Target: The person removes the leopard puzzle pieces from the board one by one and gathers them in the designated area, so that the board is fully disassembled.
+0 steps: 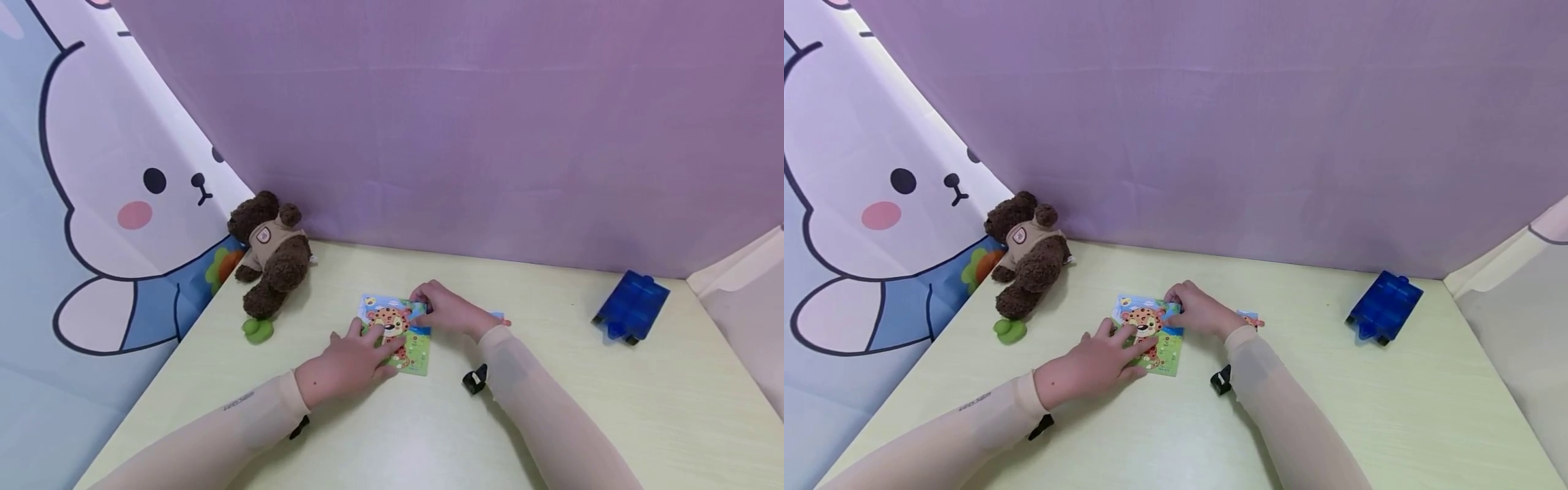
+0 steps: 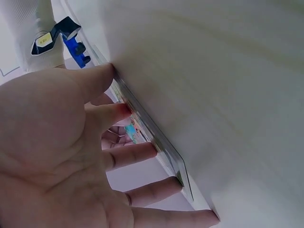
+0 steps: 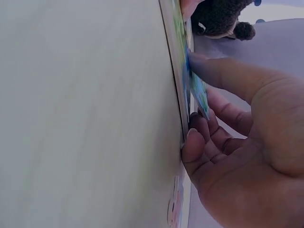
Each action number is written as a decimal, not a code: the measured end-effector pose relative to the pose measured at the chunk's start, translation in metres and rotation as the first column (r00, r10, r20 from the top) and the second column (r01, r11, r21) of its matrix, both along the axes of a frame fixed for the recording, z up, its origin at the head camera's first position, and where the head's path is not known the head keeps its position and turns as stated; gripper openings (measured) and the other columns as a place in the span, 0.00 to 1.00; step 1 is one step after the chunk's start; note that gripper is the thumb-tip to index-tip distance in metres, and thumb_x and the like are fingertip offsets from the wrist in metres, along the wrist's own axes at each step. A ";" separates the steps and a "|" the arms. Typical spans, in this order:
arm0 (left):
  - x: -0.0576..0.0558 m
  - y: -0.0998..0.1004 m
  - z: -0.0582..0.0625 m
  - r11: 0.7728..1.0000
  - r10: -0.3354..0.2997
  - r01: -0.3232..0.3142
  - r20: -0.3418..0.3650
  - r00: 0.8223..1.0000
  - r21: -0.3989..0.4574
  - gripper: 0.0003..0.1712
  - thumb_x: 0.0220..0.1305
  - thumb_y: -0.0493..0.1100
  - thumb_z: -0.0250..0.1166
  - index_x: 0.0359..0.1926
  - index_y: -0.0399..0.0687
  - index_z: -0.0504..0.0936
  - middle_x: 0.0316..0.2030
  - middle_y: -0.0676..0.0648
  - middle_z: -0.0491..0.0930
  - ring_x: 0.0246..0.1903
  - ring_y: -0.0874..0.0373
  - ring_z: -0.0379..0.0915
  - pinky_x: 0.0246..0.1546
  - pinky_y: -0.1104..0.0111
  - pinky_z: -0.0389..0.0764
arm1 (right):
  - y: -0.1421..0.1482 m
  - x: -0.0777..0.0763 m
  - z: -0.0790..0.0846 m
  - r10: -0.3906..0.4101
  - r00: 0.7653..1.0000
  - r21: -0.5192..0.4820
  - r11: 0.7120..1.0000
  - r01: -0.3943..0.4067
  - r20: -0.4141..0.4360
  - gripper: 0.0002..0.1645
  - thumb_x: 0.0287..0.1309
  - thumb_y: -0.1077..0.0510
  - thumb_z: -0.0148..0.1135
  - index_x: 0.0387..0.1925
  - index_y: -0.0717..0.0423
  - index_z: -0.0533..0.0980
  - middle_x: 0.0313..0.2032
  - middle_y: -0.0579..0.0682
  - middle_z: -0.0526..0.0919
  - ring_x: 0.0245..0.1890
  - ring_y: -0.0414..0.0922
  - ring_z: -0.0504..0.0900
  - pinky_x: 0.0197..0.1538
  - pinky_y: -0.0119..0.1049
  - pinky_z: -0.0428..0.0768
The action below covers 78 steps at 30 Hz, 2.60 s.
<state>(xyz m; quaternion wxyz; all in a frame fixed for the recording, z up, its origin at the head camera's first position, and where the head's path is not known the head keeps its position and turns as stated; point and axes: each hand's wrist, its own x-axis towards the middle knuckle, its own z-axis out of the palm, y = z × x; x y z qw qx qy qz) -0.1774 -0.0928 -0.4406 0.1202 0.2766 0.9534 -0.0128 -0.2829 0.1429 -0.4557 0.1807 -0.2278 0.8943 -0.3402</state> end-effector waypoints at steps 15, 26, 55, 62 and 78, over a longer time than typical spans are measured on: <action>-0.001 0.000 -0.003 0.999 -0.006 0.005 -0.006 1.000 -0.037 0.37 0.80 0.70 0.49 0.84 0.75 0.58 0.76 0.45 0.64 0.66 0.37 0.64 0.56 0.27 0.82 | 0.004 -0.002 -0.003 -0.072 0.997 -0.099 0.992 0.075 0.036 0.10 0.77 0.56 0.62 0.54 0.52 0.80 0.49 0.51 0.81 0.48 0.46 0.77 0.55 0.42 0.79; 0.000 0.000 -0.003 0.999 -0.005 0.004 -0.017 1.000 -0.049 0.37 0.81 0.70 0.47 0.84 0.75 0.57 0.76 0.45 0.64 0.67 0.37 0.63 0.56 0.28 0.82 | 0.008 0.005 0.005 -0.126 0.986 -0.222 0.964 0.148 0.111 0.13 0.79 0.54 0.59 0.59 0.50 0.79 0.50 0.52 0.80 0.49 0.47 0.78 0.53 0.39 0.82; 0.000 0.000 0.000 1.000 -0.002 0.002 0.019 1.000 -0.010 0.37 0.81 0.69 0.49 0.85 0.74 0.55 0.78 0.45 0.63 0.68 0.36 0.62 0.57 0.25 0.79 | 0.126 0.032 0.043 -0.282 0.955 -0.233 0.926 0.296 0.091 0.21 0.80 0.51 0.59 0.64 0.59 0.75 0.51 0.59 0.81 0.49 0.50 0.83 0.58 0.47 0.91; 0.002 0.000 0.001 1.000 0.001 -0.001 0.019 1.000 0.000 0.37 0.81 0.68 0.49 0.85 0.73 0.56 0.78 0.43 0.63 0.68 0.35 0.63 0.57 0.26 0.80 | 0.157 0.035 0.044 -0.308 0.946 -0.202 0.925 0.322 0.101 0.22 0.81 0.51 0.57 0.66 0.61 0.74 0.53 0.60 0.80 0.49 0.47 0.82 0.59 0.47 0.91; 0.003 -0.001 0.002 1.000 -0.001 0.002 0.021 1.000 -0.003 0.37 0.82 0.68 0.48 0.85 0.74 0.56 0.78 0.44 0.63 0.67 0.36 0.63 0.57 0.26 0.80 | 0.203 0.039 0.029 -0.274 0.937 -0.105 0.948 0.301 0.215 0.22 0.80 0.54 0.57 0.65 0.63 0.75 0.55 0.59 0.82 0.47 0.44 0.85 0.51 0.36 0.91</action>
